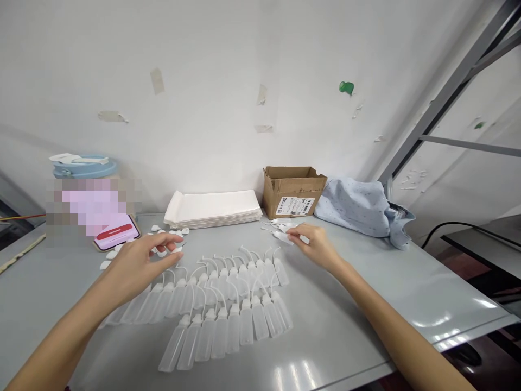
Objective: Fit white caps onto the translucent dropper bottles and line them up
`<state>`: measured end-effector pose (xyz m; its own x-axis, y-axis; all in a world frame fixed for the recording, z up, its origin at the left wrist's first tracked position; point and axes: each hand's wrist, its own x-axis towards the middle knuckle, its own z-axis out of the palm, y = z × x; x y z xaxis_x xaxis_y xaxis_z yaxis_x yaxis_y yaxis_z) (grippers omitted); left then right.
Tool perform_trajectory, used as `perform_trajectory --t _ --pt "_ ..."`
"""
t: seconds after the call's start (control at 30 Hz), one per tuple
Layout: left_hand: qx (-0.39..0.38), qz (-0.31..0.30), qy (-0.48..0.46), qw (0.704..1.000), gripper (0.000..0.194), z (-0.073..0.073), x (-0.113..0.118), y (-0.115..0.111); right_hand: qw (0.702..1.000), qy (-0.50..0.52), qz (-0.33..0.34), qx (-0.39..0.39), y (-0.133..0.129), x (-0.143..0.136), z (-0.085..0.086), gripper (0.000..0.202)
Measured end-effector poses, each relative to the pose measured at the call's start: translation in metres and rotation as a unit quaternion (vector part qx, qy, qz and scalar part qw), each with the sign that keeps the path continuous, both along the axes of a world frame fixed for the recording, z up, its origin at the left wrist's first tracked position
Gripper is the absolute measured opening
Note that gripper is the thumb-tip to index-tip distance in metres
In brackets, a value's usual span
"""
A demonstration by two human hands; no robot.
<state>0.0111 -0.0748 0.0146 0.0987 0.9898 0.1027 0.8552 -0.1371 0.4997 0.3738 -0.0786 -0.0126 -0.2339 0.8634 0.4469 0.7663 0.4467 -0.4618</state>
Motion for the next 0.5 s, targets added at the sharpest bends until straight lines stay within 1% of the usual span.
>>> perform_trajectory --t 0.1,0.13,0.17,0.23,0.3,0.4,0.47,0.5 --pt "0.024 -0.017 -0.014 0.999 0.040 -0.006 0.001 0.000 0.995 -0.015 0.048 -0.085 -0.016 -0.004 0.015 0.015" --pt "0.035 -0.018 -0.019 0.999 0.039 -0.007 0.002 -0.001 0.986 -0.016 0.078 -0.145 -0.021 -0.005 0.019 0.017" --pt "0.044 -0.019 -0.024 0.999 0.039 -0.007 0.004 -0.002 0.977 -0.014 0.096 -0.189 -0.025 -0.005 0.023 0.022" --pt "0.047 -0.027 -0.030 0.998 0.040 -0.007 0.007 -0.003 0.961 -0.015 0.115 -0.252 -0.030 -0.005 0.028 0.038" --pt "0.033 -0.036 -0.030 0.998 0.043 -0.006 0.009 -0.004 0.949 -0.029 0.120 -0.290 -0.031 -0.004 0.028 0.057" --pt "0.019 -0.038 -0.024 0.999 0.046 -0.006 0.009 -0.004 0.931 -0.056 0.130 -0.335 -0.029 -0.005 0.023 0.081" --pt "0.022 -0.033 -0.025 0.999 0.046 -0.007 0.008 -0.003 0.925 -0.071 0.133 -0.349 -0.028 -0.008 0.018 0.086" --pt "0.023 -0.031 -0.025 0.999 0.046 -0.008 0.008 -0.003 0.923 -0.077 0.133 -0.352 -0.028 -0.010 0.016 0.085"
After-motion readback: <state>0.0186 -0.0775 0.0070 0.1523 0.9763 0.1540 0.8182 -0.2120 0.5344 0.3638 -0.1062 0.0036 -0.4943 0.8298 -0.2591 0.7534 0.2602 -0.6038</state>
